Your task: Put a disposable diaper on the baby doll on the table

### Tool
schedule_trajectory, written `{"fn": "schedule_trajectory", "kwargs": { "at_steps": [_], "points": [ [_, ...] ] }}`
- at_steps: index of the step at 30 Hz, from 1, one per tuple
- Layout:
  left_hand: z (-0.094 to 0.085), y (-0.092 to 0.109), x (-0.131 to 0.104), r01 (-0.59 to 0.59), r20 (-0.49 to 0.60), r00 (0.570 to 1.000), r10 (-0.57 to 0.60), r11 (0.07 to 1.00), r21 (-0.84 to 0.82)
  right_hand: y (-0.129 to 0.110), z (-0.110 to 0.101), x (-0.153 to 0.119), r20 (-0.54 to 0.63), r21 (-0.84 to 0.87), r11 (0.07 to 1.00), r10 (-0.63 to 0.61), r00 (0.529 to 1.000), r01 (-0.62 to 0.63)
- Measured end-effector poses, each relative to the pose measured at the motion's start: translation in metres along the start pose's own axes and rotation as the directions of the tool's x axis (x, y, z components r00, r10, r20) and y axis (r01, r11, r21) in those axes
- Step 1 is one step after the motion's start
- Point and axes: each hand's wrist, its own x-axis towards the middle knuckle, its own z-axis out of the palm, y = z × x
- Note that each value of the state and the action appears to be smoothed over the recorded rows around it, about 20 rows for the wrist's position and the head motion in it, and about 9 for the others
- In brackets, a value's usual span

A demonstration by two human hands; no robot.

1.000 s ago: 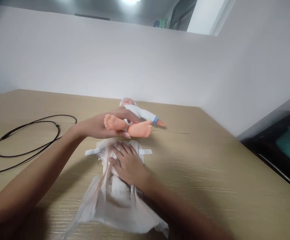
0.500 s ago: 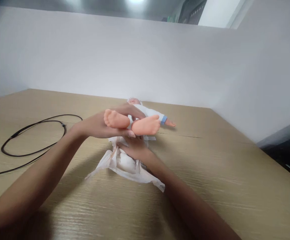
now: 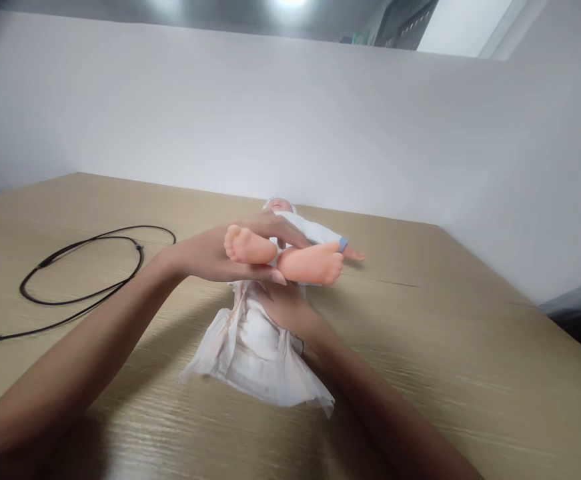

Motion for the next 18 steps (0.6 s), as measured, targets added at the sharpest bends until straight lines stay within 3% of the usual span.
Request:
{"fn": "schedule_trajectory", "kwargs": {
  "at_steps": [4,7,12,18],
  "points": [
    [0.000,-0.001,0.000,-0.031,-0.001,1.000,0.031,0.999,0.009,-0.016,-0.012,-0.014,0.095,-0.044,0.998,-0.032,0.995,0.037],
    [-0.001,-0.001,0.000,-0.019,0.000,1.000,0.019,1.000,0.019,-0.023,-0.009,-0.022,0.122,-0.137,0.991,0.023,0.992,-0.006],
    [-0.001,0.000,0.000,-0.019,-0.001,1.000,0.019,1.000,-0.002,-0.019,0.001,-0.020,0.104,-0.184,0.983,0.049,0.993,-0.029],
    [-0.001,0.001,-0.001,0.026,0.008,1.000,-0.026,0.999,-0.027,-0.016,-0.003,-0.010,0.086,-0.136,0.991,0.008,0.996,0.004]
  ]
}}
